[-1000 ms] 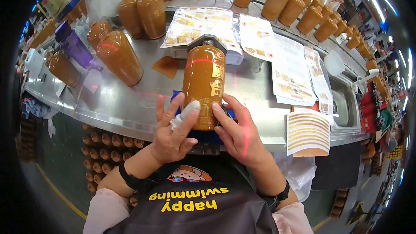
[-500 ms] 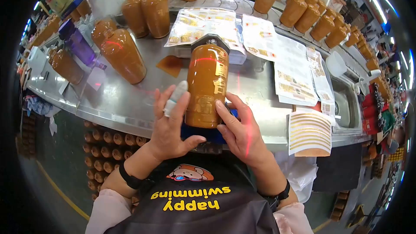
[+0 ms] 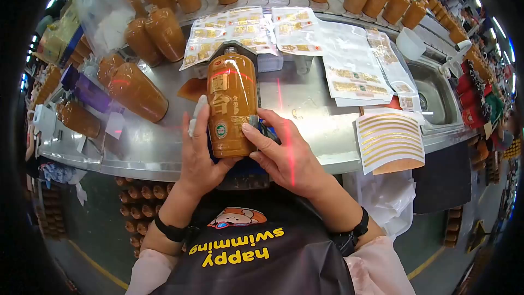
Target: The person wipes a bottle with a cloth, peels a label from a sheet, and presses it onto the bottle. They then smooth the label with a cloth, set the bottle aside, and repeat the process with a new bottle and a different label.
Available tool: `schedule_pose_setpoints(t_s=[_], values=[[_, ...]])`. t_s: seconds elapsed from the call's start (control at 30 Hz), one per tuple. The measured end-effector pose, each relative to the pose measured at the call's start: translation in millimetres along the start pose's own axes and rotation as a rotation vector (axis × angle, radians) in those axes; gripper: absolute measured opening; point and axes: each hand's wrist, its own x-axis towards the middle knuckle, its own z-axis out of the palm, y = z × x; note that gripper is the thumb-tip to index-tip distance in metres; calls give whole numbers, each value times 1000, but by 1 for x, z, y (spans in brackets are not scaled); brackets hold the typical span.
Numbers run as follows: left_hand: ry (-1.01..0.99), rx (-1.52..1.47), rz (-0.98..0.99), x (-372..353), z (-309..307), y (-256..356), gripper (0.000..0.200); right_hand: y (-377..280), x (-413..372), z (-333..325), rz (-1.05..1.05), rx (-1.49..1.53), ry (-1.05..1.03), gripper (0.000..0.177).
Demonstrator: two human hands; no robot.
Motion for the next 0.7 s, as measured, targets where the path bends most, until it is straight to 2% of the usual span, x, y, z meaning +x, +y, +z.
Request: schedule_pose_setpoints(t_s=[0.17,0.27,0.37,0.4,0.43,0.5,0.6,0.7], values=[[-76,-145,-68,-8,-1,-17,102,10,-7,-6,43,9,30,47],[3,-96,-51,1,-3,-5,103,11,6,-15,11,-38,108,42],[-64,-53,-14,-1,-2,-10,104,15,14,-14,319,318,196,42],[-62,-60,-15,-1,-1,-12,104,25,21,-16,325,351,203,41],[-62,-68,-18,-2,0,-12,104,16,36,-36,424,239,91,34],[-59,-82,-22,-3,1,-11,104,31,61,-49,409,339,-108,28],[-53,-100,-15,-1,0,-10,103,58,92,-56,336,468,-365,23],[-38,-198,-17,-1,-2,-9,97,63,112,-60,213,474,-519,23]])
